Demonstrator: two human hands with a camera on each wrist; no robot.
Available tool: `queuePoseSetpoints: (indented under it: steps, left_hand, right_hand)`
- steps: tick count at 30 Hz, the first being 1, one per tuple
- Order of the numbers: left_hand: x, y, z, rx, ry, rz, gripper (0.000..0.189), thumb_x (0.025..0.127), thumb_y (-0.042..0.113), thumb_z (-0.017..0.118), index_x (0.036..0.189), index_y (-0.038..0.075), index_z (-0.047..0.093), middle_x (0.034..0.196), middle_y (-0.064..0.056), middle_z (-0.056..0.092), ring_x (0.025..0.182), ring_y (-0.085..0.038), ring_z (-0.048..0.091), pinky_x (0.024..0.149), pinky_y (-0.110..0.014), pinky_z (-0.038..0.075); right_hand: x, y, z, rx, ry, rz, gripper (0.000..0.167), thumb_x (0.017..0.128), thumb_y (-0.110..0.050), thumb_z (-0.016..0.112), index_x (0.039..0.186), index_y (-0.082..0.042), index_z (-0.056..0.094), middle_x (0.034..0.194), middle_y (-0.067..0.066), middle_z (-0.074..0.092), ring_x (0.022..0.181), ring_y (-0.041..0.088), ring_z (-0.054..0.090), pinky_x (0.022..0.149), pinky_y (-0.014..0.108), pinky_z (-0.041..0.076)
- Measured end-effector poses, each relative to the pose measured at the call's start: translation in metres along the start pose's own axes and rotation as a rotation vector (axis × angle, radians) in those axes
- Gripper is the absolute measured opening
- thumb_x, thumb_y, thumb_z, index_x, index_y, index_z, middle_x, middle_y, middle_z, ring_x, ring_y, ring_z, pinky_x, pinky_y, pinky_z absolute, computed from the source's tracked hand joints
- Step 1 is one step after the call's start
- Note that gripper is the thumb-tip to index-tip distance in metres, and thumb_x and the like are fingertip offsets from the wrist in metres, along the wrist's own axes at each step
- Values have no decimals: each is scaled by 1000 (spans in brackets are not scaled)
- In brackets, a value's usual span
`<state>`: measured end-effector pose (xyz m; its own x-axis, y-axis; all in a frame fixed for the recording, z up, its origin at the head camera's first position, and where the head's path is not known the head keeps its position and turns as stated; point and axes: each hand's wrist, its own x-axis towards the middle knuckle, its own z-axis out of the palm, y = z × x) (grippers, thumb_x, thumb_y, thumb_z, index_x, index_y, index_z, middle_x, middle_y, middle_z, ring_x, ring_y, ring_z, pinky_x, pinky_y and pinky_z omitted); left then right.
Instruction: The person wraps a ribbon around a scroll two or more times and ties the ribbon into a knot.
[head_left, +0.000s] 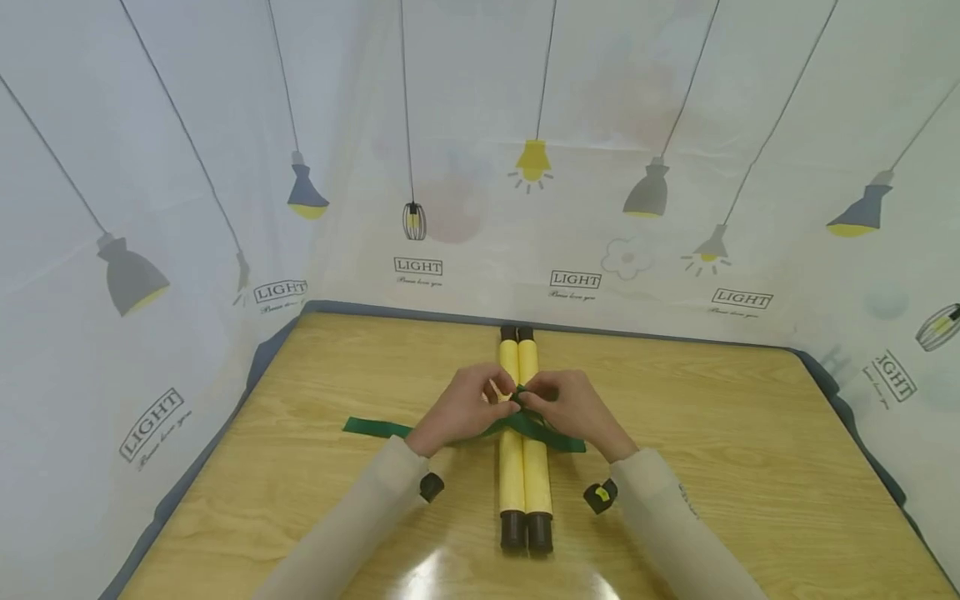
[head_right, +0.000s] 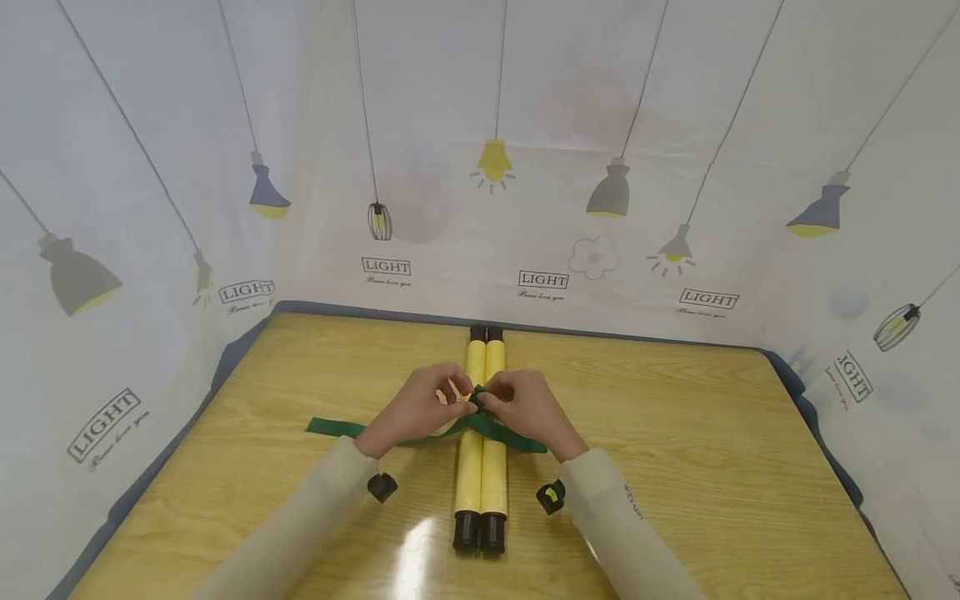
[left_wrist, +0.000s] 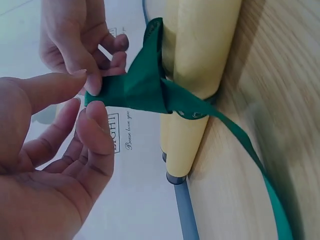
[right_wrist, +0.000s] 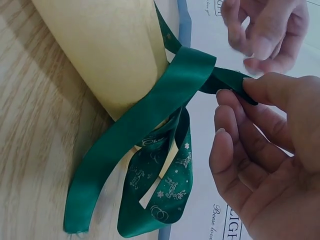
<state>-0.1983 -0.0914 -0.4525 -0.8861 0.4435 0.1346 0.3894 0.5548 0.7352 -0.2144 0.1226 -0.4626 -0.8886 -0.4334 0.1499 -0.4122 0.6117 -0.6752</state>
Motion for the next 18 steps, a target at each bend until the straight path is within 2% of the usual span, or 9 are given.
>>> queuePoseSetpoints:
  steps: [4,8,14,18]
  left_hand:
    - [4,-4,2,44,0,58,30,94,16,76,121,11,64,122,-11,64,87,-15,62,79,-30,54]
    - [6,-7,5,57,-3,85,35,93,12,76,125,11,62,126,-9,64,89,-15,64,80,-29,55]
    - [8,-9,6,60,-8,70,23,96,7,71,118,12,67,118,-3,70,91,-14,66,79,-27,56]
    - [11,-9,4,71,11,86,20,97,5,69,116,12,70,104,-2,73,88,-12,67,79,-28,56]
  right_hand:
    - [0,-1,0,-14,1,-8,10,98,-23,72,99,-15,78,91,-3,77,82,8,70,79,35,59]
    - [-1,-3,0,-19,4,-28,9,97,-21,73,98,-14,79,89,-3,77,81,8,69,78,35,58]
    - [-1,-5,-1,5,-25,-54,7,96,-19,73,97,-15,79,87,-3,77,78,7,67,76,33,57]
    - [1,-5,-2,-5,-35,-92,6,97,-16,73,96,-14,78,88,-2,77,78,7,68,74,29,56]
